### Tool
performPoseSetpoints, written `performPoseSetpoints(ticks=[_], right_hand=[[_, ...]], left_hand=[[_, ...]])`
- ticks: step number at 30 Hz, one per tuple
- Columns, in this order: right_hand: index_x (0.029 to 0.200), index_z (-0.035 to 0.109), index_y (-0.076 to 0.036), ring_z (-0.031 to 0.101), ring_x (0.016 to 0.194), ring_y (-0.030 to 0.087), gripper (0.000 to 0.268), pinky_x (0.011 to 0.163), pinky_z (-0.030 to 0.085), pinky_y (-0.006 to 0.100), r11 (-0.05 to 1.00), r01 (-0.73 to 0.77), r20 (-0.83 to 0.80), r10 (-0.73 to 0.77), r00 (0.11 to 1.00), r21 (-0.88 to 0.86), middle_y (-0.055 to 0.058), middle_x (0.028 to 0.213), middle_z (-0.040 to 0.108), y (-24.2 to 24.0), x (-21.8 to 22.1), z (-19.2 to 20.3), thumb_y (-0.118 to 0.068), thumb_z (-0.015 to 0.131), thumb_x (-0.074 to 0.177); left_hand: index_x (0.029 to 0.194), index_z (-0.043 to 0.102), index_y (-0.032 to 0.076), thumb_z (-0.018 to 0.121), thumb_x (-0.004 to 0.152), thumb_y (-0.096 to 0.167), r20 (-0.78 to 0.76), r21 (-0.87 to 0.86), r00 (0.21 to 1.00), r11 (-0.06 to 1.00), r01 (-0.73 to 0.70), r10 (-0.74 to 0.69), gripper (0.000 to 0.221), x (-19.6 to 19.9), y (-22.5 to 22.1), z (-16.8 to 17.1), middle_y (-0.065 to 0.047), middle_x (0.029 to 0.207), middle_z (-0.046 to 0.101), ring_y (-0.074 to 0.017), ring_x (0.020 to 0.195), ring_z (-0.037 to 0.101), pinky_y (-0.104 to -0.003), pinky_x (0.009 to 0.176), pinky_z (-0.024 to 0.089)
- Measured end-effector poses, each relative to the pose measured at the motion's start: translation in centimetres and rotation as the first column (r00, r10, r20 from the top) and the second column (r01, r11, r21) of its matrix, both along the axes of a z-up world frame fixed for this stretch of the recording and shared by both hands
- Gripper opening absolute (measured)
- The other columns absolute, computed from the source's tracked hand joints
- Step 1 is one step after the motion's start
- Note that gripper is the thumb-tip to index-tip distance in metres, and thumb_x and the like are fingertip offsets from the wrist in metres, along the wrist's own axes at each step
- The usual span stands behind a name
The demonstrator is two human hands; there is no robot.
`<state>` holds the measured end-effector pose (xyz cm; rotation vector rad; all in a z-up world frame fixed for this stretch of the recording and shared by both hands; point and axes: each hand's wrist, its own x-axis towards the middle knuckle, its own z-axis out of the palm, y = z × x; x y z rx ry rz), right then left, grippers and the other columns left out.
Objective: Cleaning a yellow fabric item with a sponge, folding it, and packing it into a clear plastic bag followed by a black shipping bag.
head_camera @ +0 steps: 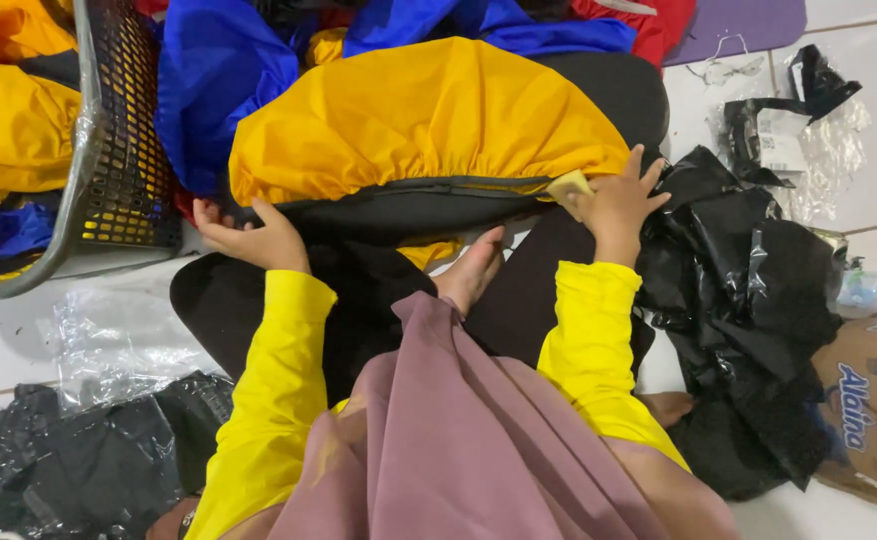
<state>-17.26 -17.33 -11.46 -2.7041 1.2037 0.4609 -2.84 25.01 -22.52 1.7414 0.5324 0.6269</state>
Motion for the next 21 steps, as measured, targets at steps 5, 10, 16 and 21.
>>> performPoseSetpoints(ticks=[5, 10, 16, 21], right_hand=[[0.111, 0.081, -0.02, 0.007, 0.154, 0.05, 0.039, 0.112, 0.023, 0.08, 0.965, -0.111, 0.189, 0.066, 0.98, 0.237, 0.014, 0.173, 0.017, -3.2, -2.0, -2.9, -0.049, 0.082, 0.085], [0.114, 0.077, -0.01, 0.014, 0.155, 0.048, 0.044, 0.123, 0.027, 0.059, 0.927, -0.181, 0.501, -0.009, 0.866, 0.33, 0.019, 0.172, 0.019, -4.8, -3.4, -3.1, -0.047, 0.084, 0.09], [0.103, 0.074, -0.011, 0.04, 0.12, 0.033, 0.035, 0.101, 0.038, 0.043, 0.929, 0.024, 0.562, -0.244, 0.79, 0.369, 0.015, 0.128, 0.041, -7.4, -4.4, -7.4, -0.046, 0.079, 0.098], [0.1, 0.078, -0.007, 0.065, 0.092, 0.026, 0.025, 0.082, 0.051, 0.038, 0.985, -0.077, 0.818, -0.083, 0.569, 0.153, 0.013, 0.093, 0.069, -9.9, -2.4, -9.8, -0.03, 0.083, 0.095]], left_hand=[[0.134, 0.068, 0.012, 0.076, 0.087, 0.018, 0.251, 0.759, 0.711, 0.59, 0.277, -0.657, 0.048, -3.7, -9.8, 4.4, -0.014, 0.136, 0.056, -0.037, 0.13, 0.05, -0.052, 0.112, 0.037], [0.151, 0.053, 0.02, 0.08, 0.086, 0.026, -0.13, 0.915, 0.339, 0.019, 0.403, -0.932, 0.07, -1.7, -18.4, -1.2, -0.009, 0.155, 0.049, -0.0355, 0.146, 0.041, -0.049, 0.12, 0.033], [0.147, 0.055, 0.015, 0.078, 0.093, 0.028, -0.204, 0.895, 0.253, -0.076, 0.44, -0.946, 0.061, 0.2, -20.4, -8.6, -0.007, 0.153, 0.052, -0.0303, 0.148, 0.041, -0.048, 0.122, 0.031], [0.145, 0.057, 0.013, 0.08, 0.093, 0.032, -0.063, 0.945, 0.285, 0.035, 0.326, -0.957, 0.06, -0.3, -19.8, -7.4, -0.008, 0.154, 0.052, -0.0311, 0.147, 0.044, -0.049, 0.122, 0.033]])
